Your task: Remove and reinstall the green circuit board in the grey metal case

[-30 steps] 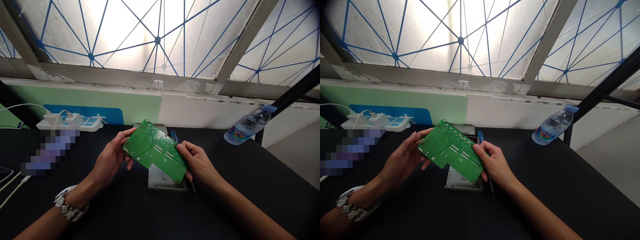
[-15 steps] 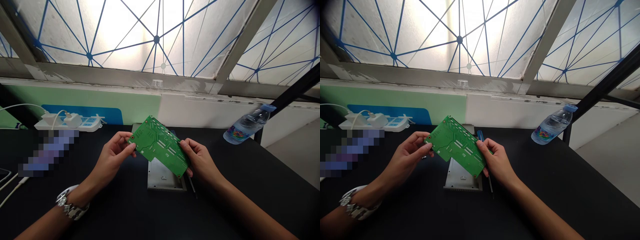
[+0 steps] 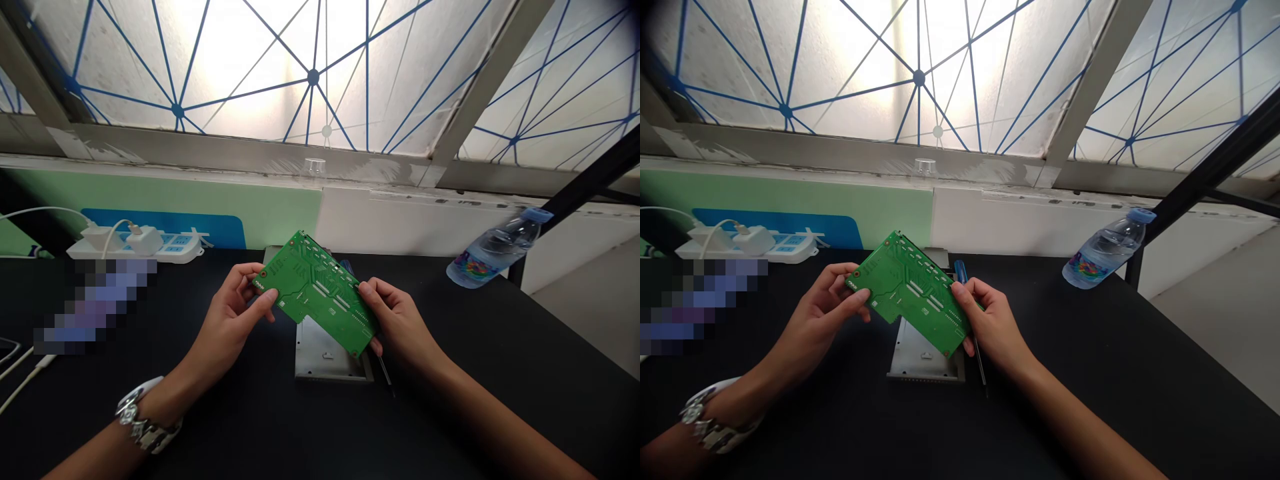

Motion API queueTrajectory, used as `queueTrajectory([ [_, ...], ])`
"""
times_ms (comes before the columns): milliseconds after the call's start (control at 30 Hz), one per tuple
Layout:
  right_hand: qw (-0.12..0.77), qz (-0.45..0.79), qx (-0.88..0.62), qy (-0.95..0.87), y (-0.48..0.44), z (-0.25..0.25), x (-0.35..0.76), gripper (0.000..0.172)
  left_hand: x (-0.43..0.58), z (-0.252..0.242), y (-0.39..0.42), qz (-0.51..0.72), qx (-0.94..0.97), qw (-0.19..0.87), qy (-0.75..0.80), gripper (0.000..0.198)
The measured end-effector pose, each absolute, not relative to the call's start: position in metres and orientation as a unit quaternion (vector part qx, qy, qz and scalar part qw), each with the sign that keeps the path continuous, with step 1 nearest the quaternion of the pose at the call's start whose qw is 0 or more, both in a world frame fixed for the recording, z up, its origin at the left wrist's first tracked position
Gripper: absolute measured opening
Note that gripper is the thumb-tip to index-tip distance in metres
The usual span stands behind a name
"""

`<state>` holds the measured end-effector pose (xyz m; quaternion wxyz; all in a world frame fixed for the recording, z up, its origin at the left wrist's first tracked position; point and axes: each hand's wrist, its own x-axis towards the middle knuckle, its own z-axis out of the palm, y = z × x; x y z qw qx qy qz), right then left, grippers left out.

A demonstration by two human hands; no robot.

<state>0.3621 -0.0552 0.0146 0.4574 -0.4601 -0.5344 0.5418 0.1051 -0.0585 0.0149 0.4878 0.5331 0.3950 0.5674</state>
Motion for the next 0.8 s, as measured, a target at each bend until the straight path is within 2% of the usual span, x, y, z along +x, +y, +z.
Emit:
queueTrajectory([
  [167, 0.453, 0.546, -0.463, -0.532, -0.055, 0.014, 0.362, 0.048, 0.109, 0.018, -0.06, 0.559, 0.532, 0.494, 0.401, 0.035],
  [333, 0.453, 0.547, -0.459, -0.534, -0.056, 0.013, 0.361, 0.047, 0.111, 0.009, -0.064, 0.54, 0.558, 0.498, 0.386, 0.06],
  [533, 0.447, 0.557, -0.451, -0.536, -0.059, 0.014, 0.358, 0.046, 0.11, 0.002, -0.069, 0.514, 0.614, 0.393, 0.453, 0.089],
  [633, 0.444, 0.567, -0.441, -0.536, -0.061, 0.015, 0.357, 0.045, 0.109, 0.001, -0.07, 0.497, 0.629, 0.349, 0.486, 0.091],
  [800, 0.426, 0.578, -0.434, -0.544, -0.063, 0.017, 0.354, 0.043, 0.108, 0.001, -0.07, 0.498, 0.631, 0.337, 0.49, 0.089],
])
